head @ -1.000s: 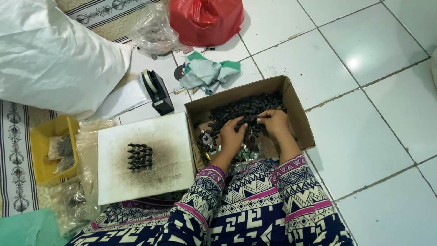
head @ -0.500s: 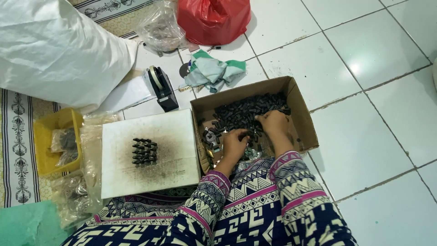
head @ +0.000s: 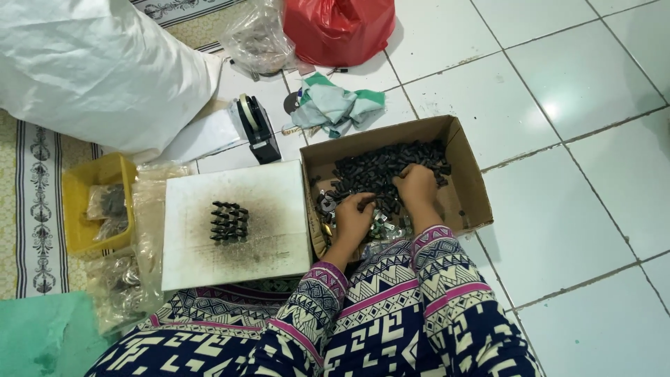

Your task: The person assembles small black metal components by hand, taking pieces from a cardboard box and placing them onto a white foam board.

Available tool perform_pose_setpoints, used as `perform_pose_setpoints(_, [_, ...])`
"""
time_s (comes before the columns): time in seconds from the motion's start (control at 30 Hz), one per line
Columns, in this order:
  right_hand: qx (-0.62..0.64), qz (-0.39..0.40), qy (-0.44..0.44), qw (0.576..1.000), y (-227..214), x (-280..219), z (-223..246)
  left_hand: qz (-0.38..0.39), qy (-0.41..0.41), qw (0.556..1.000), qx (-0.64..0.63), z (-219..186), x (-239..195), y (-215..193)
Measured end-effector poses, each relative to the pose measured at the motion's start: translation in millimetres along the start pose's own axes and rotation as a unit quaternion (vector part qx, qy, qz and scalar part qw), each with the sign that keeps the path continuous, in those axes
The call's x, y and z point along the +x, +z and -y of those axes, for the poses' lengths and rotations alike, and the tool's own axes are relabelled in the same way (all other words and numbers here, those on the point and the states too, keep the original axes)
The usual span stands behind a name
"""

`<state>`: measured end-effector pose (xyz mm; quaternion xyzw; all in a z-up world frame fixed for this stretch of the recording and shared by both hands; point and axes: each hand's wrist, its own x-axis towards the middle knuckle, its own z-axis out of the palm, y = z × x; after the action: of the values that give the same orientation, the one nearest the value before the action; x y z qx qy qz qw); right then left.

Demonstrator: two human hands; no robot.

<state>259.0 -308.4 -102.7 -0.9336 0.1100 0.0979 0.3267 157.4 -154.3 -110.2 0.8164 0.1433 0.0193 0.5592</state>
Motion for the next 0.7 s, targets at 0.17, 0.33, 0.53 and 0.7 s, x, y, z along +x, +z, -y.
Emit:
perform_pose_setpoints(0.17, [0.183, 0.115, -0.029, 0.976, 3.2, -19.0, 18.9, -0.029, 0.012, 0.997, -0.068, -13.6, -6.2, -18.8])
perform_pose_setpoints(0.33, [0.321, 0.174, -0.064, 0.929, 7.9, -57.6, 45.2, -0.074, 0.062, 0.991, -0.096, -50.5, -30.5, -58.9])
perform_pose_setpoints(0.53, [0.323, 0.212, -0.093, 0.918, -24.3, -109.4, 84.3, -0.139, 0.160, 0.977, 0.025, -44.8, -47.6, -102.7])
perform_pose_setpoints(0.7, [0.288, 0.195, -0.142, 0.927, -16.7, -139.3, 103.6, -0.149, 0.191, 0.970, 0.032, -43.8, -72.2, -144.4])
